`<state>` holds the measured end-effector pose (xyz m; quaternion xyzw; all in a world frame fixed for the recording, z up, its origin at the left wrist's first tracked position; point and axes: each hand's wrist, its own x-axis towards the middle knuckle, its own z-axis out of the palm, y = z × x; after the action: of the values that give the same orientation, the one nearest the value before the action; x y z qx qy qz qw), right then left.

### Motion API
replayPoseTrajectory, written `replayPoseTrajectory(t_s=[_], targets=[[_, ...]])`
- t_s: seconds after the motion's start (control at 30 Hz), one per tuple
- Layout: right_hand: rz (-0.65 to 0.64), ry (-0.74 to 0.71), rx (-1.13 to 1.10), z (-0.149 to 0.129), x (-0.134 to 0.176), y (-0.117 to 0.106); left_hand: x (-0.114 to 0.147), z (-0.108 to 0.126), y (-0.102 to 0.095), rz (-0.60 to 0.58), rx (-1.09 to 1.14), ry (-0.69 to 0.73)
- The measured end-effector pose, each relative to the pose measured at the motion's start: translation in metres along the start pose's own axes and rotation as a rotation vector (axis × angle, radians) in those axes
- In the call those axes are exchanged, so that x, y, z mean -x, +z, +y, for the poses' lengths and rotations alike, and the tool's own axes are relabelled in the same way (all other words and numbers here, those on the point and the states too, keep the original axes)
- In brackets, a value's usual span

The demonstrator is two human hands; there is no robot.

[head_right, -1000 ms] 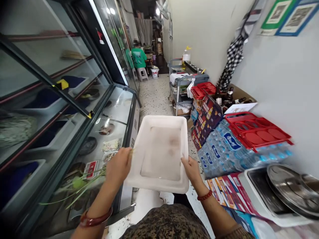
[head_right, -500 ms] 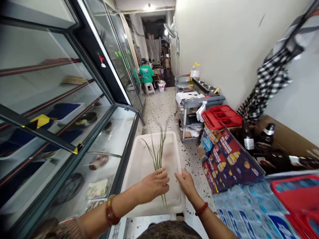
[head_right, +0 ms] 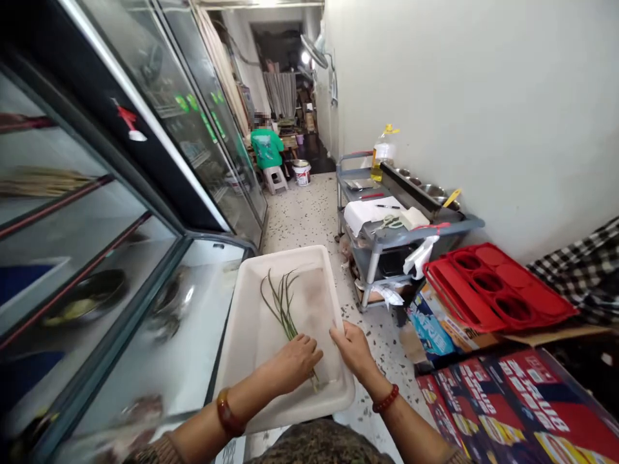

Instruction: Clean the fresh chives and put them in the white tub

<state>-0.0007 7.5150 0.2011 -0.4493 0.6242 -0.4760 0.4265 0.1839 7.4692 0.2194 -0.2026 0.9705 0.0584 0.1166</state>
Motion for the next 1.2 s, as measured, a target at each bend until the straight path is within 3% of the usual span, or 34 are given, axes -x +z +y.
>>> replayPoseTrajectory(t_s=[0.13, 0.23, 0.4, 0.47, 0.57, 0.67, 0.73, 0.87, 1.03, 1.1, 1.2], targets=[[0.034, 0.07, -0.066, -0.02, -0.083, 0.01, -0.033, -0.1, -0.045, 0.045, 0.089, 0.103], [0.06, 0.136, -0.164, -0.026, -0.148, 0.015, -0.049, -0.185, -0.076, 0.19, 0.186, 0.039], [0.134, 0.129, -0.168, -0.027, -0.285, 0.022, -0.082, -0.353, -0.096, 0.741, 0.306, -0.472], [0.122, 0.115, -0.16, -0.033, -0.349, 0.026, -0.097, -0.413, -0.097, 0.833, 0.479, -0.7], [0.041, 0.083, -0.164, -0.052, -0.447, 0.037, -0.119, -0.48, -0.104, 0.861, 0.989, -1.02], [-0.065, -0.008, -0.118, -0.078, -0.537, 0.055, -0.137, -0.528, -0.117, 0.845, 1.46, -1.103], [-0.13, -0.05, -0.075, -0.09, -0.589, 0.068, -0.149, -0.558, -0.122, 0.806, 1.646, -1.152], [-0.173, -0.033, 0.012, -0.089, -0.689, 0.094, -0.184, -0.633, -0.118, 0.819, 1.736, -1.296], [-0.139, 0.006, 0.054, -0.078, -0.838, 0.115, -0.256, -0.766, -0.111, 0.763, 1.715, -1.329], [-0.034, -0.003, 0.038, -0.087, -0.899, 0.116, -0.29, -0.827, -0.119, 0.742, 1.735, -1.306], [0.208, -0.056, 0.046, -0.113, -0.98, 0.104, -0.344, -0.919, -0.147, 0.73, 1.774, -1.262]])
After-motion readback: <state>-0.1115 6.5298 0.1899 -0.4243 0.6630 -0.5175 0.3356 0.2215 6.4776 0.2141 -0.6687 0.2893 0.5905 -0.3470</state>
